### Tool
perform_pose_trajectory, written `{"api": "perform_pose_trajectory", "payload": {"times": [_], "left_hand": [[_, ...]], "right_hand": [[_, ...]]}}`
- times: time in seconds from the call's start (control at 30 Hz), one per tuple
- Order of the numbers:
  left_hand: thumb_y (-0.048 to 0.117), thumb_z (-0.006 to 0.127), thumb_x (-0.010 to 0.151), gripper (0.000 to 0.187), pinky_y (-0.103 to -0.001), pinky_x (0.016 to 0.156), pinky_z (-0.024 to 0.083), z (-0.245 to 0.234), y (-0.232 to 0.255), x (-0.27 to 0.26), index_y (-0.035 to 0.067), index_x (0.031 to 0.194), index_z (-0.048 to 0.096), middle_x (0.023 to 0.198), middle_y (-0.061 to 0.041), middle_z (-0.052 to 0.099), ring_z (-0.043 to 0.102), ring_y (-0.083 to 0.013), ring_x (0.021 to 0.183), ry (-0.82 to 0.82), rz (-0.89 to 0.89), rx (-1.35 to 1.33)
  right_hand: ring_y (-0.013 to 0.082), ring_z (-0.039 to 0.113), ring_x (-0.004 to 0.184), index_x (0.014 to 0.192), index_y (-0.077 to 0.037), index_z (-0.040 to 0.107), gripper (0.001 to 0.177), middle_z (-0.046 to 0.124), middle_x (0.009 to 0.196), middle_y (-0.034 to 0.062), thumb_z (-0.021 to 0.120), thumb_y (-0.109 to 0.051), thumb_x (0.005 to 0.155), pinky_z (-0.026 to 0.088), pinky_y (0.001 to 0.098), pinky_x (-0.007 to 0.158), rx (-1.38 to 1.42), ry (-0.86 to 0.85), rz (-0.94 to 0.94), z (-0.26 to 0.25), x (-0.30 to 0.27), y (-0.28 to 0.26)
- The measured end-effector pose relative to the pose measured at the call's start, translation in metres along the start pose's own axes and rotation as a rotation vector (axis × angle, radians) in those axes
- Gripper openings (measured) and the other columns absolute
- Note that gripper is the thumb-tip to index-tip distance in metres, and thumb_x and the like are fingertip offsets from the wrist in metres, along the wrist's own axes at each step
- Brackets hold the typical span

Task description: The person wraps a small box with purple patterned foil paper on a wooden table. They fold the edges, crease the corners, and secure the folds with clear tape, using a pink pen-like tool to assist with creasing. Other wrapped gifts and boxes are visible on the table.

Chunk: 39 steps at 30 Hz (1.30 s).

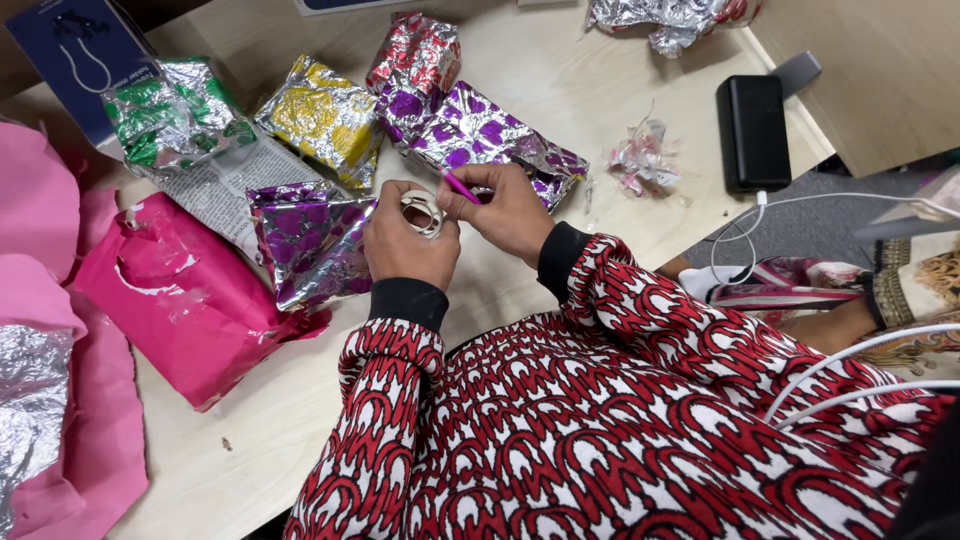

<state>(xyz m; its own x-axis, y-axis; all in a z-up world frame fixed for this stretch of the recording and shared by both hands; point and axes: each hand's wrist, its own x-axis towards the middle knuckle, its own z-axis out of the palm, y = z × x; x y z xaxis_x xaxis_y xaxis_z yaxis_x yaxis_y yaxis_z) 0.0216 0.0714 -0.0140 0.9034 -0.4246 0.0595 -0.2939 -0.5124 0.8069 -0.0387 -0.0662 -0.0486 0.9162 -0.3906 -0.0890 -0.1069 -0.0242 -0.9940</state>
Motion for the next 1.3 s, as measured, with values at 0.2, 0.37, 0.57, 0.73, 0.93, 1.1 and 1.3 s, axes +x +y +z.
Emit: {"api": "perform_pose_trajectory", "payload": {"times": [0.2,0.37,0.57,0.73,0.93,1.1,1.3], "left_hand": [[0.013,0.082,0.075,0.034,-0.037,0.071,0.058,0.012,0.015,-0.003,0.005,0.1,0.06,0.082,-0.011,0.073,0.075,-0.0245,0.076,0.057,0.002,-0.04],[0.016,0.082,0.079,0.031,-0.04,0.073,0.058,0.029,0.034,-0.002,0.006,0.101,0.063,0.088,-0.013,0.075,0.076,-0.0296,0.084,0.132,0.007,0.03],[0.02,0.084,0.072,0.037,-0.039,0.075,0.058,0.061,0.044,0.005,0.007,0.099,0.062,0.086,-0.013,0.076,0.076,-0.0278,0.083,0.109,-0.102,-0.008],[0.012,0.079,0.072,0.029,-0.035,0.07,0.059,0.094,0.037,0.01,0.004,0.095,0.065,0.082,-0.008,0.074,0.073,-0.0224,0.076,0.022,-0.215,-0.285],[0.005,0.063,0.07,0.027,-0.038,0.05,0.046,0.085,0.029,0.013,0.006,0.097,0.065,0.07,-0.011,0.07,0.066,-0.0234,0.056,-0.17,-0.511,-0.609],[0.016,0.07,0.072,0.022,-0.034,0.066,0.058,0.047,0.025,-0.01,0.008,0.092,0.07,0.073,-0.009,0.076,0.074,-0.0194,0.064,-0.053,-0.274,-0.111],[0.022,0.072,0.07,0.032,-0.041,0.074,0.056,0.007,0.013,-0.016,0.011,0.1,0.072,0.078,-0.013,0.074,0.073,-0.0307,0.077,-0.181,-0.199,0.113]], "right_hand": [[0.009,0.062,0.072,0.105,-0.002,0.075,0.021,0.076,0.084,0.0065,0.072,-0.021,0.096,0.054,0.0292,0.07,-0.232,0.015,-0.059,-0.01,0.006,-0.001],[0.0105,0.063,0.068,0.105,-0.001,0.072,0.021,0.074,0.081,0.0098,0.067,-0.02,0.098,0.053,0.0312,0.067,-0.329,0.018,-0.095,-0.029,0.009,-0.012],[0.0097,0.055,0.069,0.104,-0.001,0.071,0.023,0.067,0.076,0.0047,0.06,-0.021,0.103,0.05,0.0302,0.065,-0.23,-0.057,0.043,-0.06,0.008,-0.016],[0.0054,0.056,0.074,0.106,-0.003,0.069,0.027,0.066,0.082,-0.0033,0.054,-0.026,0.106,0.052,0.0266,0.068,0.023,-0.088,0.237,-0.082,0.005,-0.007],[0.0051,0.044,0.059,0.106,-0.008,0.067,0.025,0.054,0.068,-0.0047,0.05,-0.027,0.107,0.038,0.0234,0.052,0.293,-0.135,0.336,-0.072,-0.006,-0.004],[0.0062,0.043,0.056,0.104,-0.006,0.066,0.029,0.053,0.067,-0.0035,0.05,-0.029,0.11,0.034,0.0243,0.048,0.248,-0.134,0.333,-0.037,-0.019,-0.002],[0.0042,0.046,0.059,0.108,-0.011,0.067,0.024,0.053,0.072,-0.0065,0.051,-0.03,0.106,0.037,0.0233,0.049,0.177,0.018,0.362,-0.001,-0.024,-0.013]]}}
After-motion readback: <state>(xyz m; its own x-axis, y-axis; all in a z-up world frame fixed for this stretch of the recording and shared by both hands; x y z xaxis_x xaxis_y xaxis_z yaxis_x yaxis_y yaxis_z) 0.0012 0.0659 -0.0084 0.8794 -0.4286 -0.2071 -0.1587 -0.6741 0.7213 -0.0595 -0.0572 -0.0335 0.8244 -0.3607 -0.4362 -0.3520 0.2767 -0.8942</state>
